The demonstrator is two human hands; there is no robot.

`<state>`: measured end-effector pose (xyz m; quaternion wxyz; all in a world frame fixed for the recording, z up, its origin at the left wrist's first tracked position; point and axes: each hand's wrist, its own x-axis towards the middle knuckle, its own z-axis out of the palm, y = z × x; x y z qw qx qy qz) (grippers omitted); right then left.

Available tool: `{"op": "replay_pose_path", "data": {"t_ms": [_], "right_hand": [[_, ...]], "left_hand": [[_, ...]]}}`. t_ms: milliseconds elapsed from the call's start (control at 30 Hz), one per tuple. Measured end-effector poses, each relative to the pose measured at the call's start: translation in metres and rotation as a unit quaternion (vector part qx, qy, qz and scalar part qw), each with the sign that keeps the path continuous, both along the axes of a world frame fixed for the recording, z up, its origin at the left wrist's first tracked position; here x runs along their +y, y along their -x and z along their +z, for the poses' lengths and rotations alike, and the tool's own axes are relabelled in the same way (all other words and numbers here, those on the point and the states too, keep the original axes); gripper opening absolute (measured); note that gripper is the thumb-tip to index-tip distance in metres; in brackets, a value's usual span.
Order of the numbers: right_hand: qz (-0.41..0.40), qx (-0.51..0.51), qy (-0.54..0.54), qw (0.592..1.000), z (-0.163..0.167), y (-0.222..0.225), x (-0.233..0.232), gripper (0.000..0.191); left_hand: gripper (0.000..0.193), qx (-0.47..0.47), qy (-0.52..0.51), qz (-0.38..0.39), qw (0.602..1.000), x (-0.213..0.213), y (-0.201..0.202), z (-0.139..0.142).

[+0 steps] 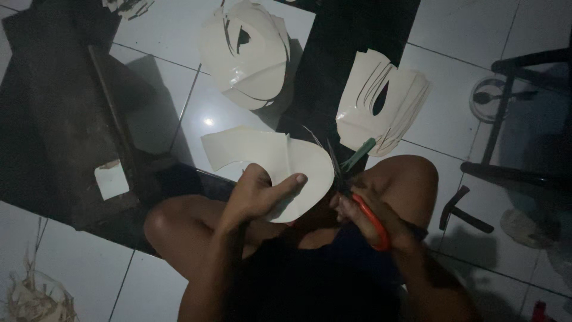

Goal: The person sits on the floor and uses red-handled scissors to cut a white sheet of material into a curved shape with a central hole. The person repeatedly trims the edges and rotates the piece to refine the shape.

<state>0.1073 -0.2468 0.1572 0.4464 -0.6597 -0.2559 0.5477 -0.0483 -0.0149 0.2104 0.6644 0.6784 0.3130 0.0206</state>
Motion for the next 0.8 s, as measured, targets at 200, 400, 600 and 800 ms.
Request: {"op": "replay_pose_path", "data": {"t_ms": [200, 400, 600, 800], "right_hand": [[0.059, -0.057, 0.032, 0.996, 0.007, -0.004, 0.003, 0.052], [0.082, -0.006, 0.005, 0.997, 0.016, -0.006, -0.002, 0.054], [0.062, 0.046, 0.104, 0.992, 0.027, -0.005, -0.009, 0.049], [0.068, -0.006, 0.19, 0.979, 0.024, 0.002, -0.014, 0.053]], "left_hand": [[0.052, 0.067, -0.012, -0.026, 0.997, 0.003, -0.003, 0.002], [0.046, 0.074, -0.024, -0.066, 0.995, 0.01, 0.001, 0.016], [0.046, 0.139, -0.045, -0.132, 0.98, 0.025, 0.004, 0.028], [0.056, 0.184, -0.097, -0.131, 0.969, 0.033, -0.004, 0.022]]}}
